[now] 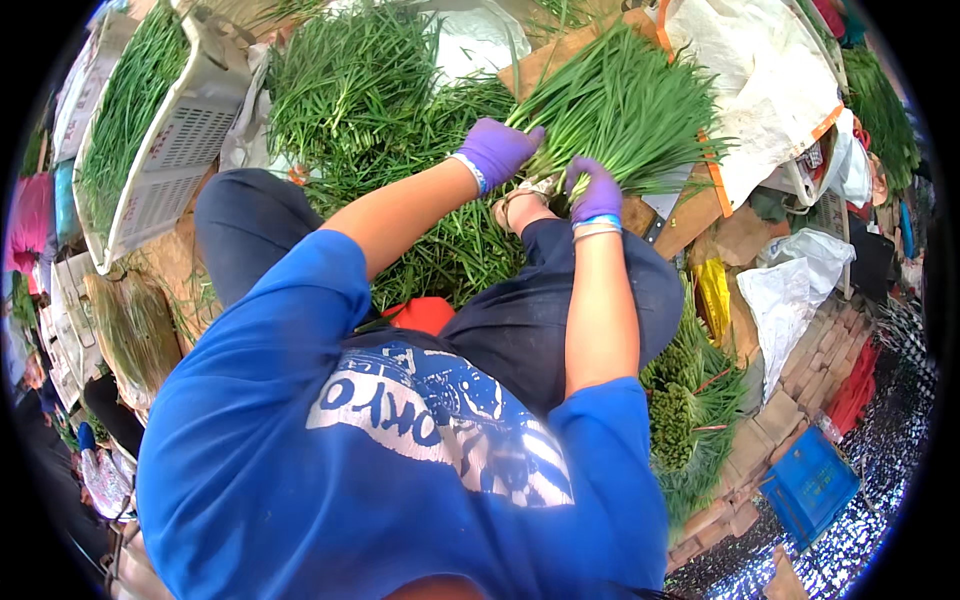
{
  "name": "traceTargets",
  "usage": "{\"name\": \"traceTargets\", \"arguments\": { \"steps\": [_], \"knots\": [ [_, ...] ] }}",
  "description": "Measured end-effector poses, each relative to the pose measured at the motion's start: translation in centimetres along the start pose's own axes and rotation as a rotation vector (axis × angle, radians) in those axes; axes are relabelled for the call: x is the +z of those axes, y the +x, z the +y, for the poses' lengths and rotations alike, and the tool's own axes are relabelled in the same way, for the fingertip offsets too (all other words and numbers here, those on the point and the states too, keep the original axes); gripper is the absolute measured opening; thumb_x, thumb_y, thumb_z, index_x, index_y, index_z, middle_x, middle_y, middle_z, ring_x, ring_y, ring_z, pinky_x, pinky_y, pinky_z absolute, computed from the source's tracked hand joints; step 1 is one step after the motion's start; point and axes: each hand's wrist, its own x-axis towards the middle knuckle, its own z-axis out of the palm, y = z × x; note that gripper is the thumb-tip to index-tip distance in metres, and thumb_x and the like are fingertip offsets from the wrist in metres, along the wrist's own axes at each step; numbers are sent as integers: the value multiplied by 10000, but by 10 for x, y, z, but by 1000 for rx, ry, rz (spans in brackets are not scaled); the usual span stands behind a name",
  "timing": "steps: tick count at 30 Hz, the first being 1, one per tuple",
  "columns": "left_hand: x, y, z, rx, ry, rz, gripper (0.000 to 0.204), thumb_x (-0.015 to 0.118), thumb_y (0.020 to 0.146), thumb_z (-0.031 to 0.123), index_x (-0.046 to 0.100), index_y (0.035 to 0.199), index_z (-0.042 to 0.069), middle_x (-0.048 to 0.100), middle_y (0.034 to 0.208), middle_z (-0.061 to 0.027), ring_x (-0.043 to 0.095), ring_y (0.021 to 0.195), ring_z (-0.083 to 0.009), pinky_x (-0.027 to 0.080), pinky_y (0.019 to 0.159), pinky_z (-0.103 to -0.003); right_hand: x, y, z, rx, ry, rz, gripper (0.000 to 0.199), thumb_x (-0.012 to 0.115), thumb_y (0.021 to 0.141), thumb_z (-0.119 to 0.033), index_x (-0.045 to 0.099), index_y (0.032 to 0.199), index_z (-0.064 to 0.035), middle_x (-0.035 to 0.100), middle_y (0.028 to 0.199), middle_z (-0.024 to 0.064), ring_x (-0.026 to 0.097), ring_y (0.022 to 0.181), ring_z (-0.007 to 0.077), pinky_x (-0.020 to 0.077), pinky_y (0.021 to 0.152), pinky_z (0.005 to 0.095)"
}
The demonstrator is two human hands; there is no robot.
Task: The person bundles green produce by hand, gathering a handful of stalks from a pile on the floor, securing them with a red tie, and placing the finished bundle onto a large stack of similar vegetable bundles.
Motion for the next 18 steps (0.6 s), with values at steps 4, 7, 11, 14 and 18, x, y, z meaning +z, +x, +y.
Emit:
{"name": "traceTargets", "arguments": {
  "steps": [4, 7, 11, 14, 18],
  "knots": [
    [14, 15, -6, 28, -3, -74, 209, 440, 821, 201, 578, 974, 167, 565, 576, -29, 552, 461, -210, 380, 389, -344, 13, -9, -1, 12, -64, 281, 143, 592, 667, -29, 584, 788, 47, 583, 728, 108, 567, 587, 188, 432, 489, 266],
    [5, 13, -14, 37, -173, -3, 214, 444, 839, 251, 629, 877, 149, 588, 627, -46, 571, 520, -221, 412, 436, -340, 14, -13, -4, 25, -68, 299, 171, 601, 666, -25, 588, 816, 58, 589, 743, 112, 583, 607, 203, 441, 493, 269],
    [0, -7, -21, -254, -1210, 147, 216, 475, 846, 241, 601, 886, 70, 573, 612, -44, 549, 527, -136, 426, 477, -244, 17, -17, -7, 24, -67, 333, 181, 602, 663, -17, 593, 825, 65, 600, 773, 115, 592, 627, 218, 447, 506, 280],
    [-6, -23, -34, -225, -1613, -190, 312, 524, 827, 311, 616, 744, 25, 591, 611, -51, 530, 502, -94, 428, 486, -207, 15, -14, -5, 9, -50, 312, 174, 602, 660, -13, 597, 816, 63, 603, 782, 114, 590, 618, 217, 446, 502, 282],
    [-24, -8, -21, -119, -695, -536, 441, 545, 709, 503, 633, 847, 94, 628, 770, -104, 602, 722, -245, 465, 686, -341, 20, -15, -7, -16, 54, 308, 318, 638, 603, 58, 496, 887, 50, 562, 725, 126, 550, 494, 229, 387, 382, 299]
  ]
}}
